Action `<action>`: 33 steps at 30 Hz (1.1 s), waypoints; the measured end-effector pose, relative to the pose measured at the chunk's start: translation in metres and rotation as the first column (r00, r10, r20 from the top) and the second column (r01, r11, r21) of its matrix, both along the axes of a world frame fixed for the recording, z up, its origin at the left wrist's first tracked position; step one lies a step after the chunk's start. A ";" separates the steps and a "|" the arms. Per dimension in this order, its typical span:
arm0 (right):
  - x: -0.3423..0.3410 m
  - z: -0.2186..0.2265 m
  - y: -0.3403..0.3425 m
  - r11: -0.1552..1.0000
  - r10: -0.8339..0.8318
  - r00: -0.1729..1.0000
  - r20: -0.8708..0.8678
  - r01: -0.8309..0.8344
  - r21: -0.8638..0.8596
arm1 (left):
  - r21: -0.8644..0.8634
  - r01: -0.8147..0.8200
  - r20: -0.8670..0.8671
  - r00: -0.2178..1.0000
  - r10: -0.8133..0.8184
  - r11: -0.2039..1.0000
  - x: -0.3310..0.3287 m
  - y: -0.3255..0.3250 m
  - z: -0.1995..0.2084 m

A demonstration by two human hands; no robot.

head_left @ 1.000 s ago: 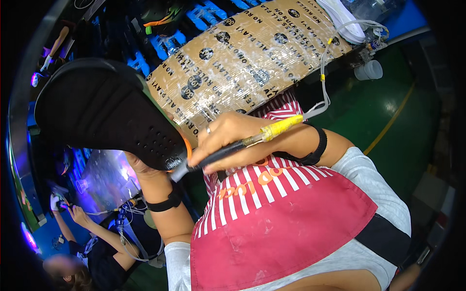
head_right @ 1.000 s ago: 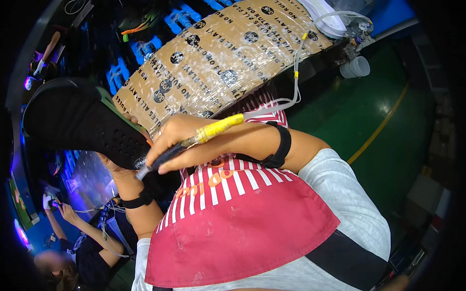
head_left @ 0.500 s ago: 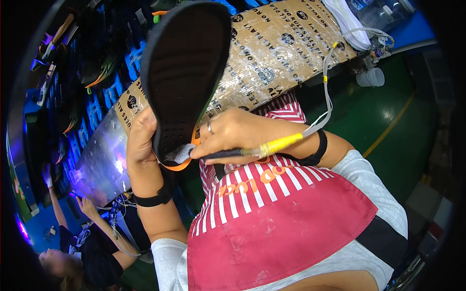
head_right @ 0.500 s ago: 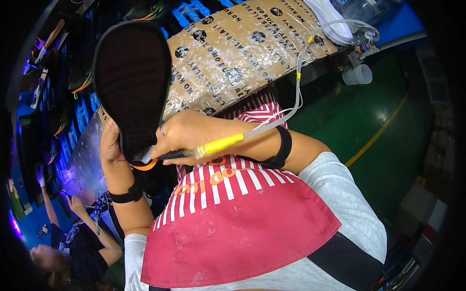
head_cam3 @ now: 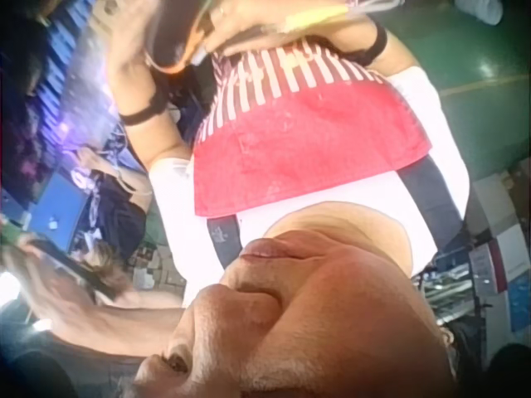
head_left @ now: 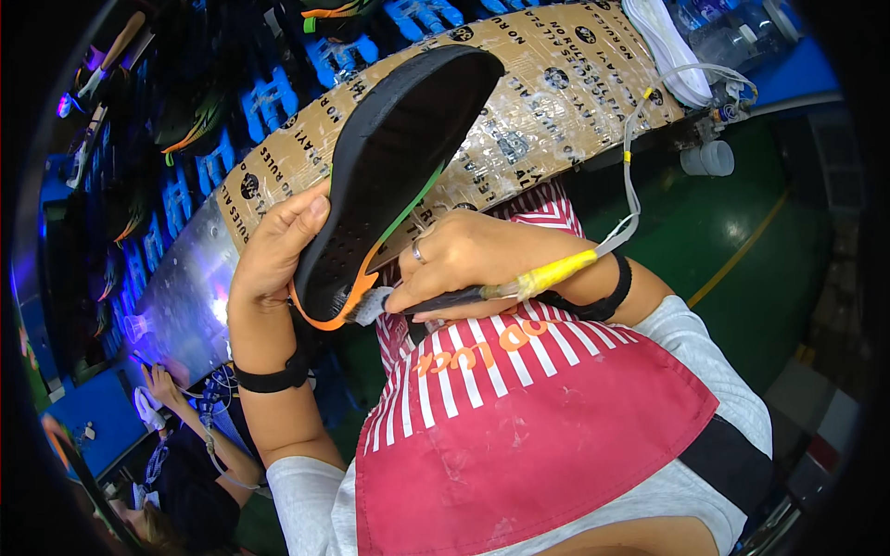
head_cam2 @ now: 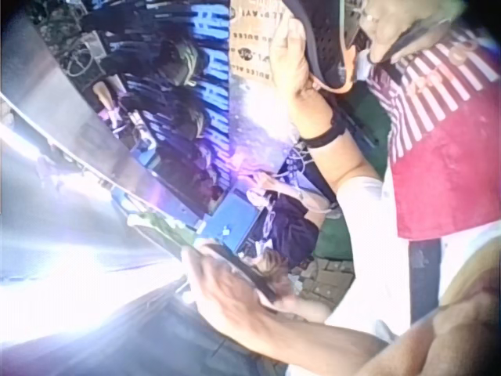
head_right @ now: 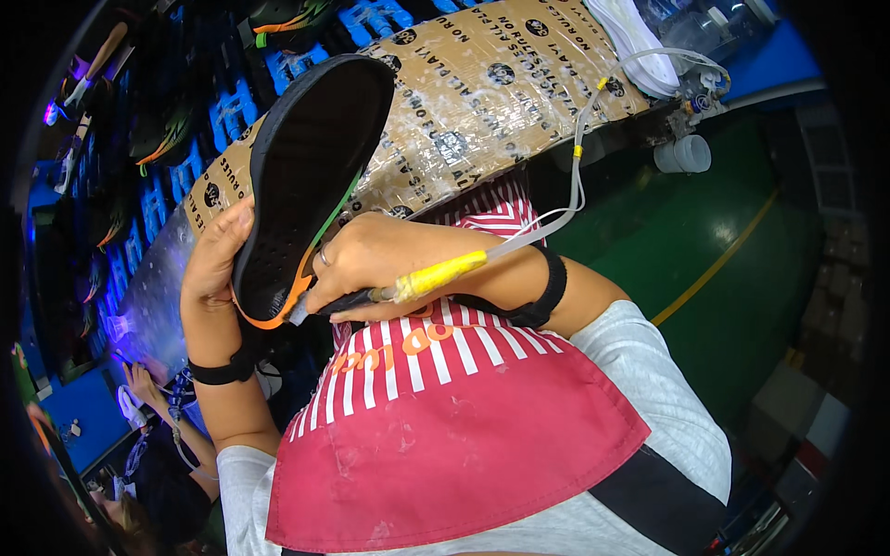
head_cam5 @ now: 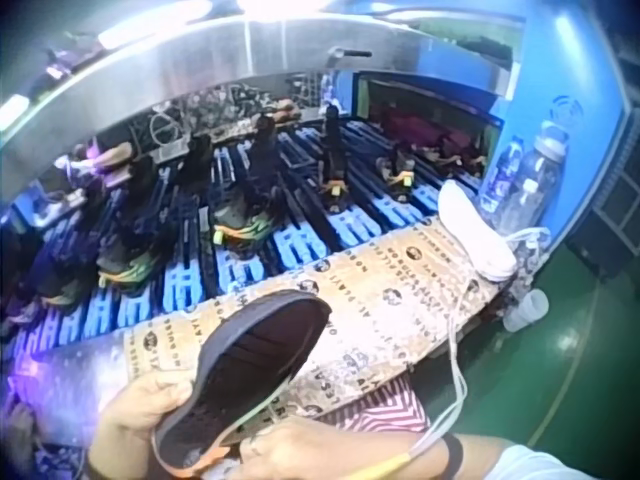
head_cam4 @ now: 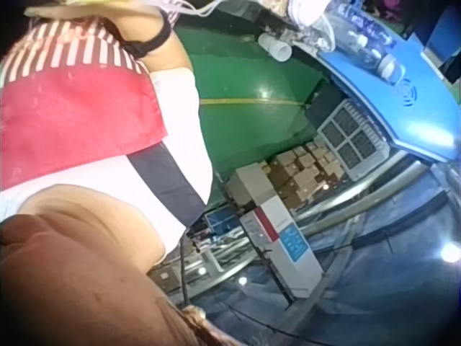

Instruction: Applying glue or adhesive liquid to the soles of shoes using a brush on a manufacturing assembly line.

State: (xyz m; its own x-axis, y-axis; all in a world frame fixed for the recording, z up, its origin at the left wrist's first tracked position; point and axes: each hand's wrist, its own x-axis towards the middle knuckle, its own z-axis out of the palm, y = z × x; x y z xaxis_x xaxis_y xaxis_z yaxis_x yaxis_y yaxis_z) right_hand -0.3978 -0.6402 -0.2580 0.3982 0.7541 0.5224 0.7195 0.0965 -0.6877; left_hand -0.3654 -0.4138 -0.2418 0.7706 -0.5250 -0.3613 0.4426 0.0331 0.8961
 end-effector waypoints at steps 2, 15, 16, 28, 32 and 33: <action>0.000 -0.004 0.001 0.999 0.015 1.000 -0.026 -0.014 0.031 | -0.004 -0.008 -0.007 1.000 0.008 1.000 0.000 -0.002 0.000; 0.007 -0.015 0.002 0.997 0.022 0.990 -0.138 -0.011 0.077 | -0.061 -0.080 -0.106 0.992 0.073 0.995 0.003 -0.002 0.001; 0.008 -0.018 0.000 0.999 -0.016 0.994 -0.110 0.020 0.033 | -0.059 -0.042 -0.094 0.995 0.037 0.997 0.005 -0.001 -0.004; 0.005 0.015 -0.018 0.941 -0.259 0.928 -0.266 0.305 0.148 | -0.470 -0.611 0.130 0.666 0.735 0.637 -0.012 -0.003 -0.054; 0.006 0.010 -0.025 0.896 -0.290 0.858 -0.423 0.399 0.195 | -0.610 -0.552 -0.090 0.761 0.642 0.569 -0.013 0.008 -0.031; 0.007 0.009 -0.025 0.883 -0.302 0.849 -0.434 0.420 0.207 | -0.702 -0.501 -0.197 0.820 0.537 0.507 -0.019 0.009 -0.033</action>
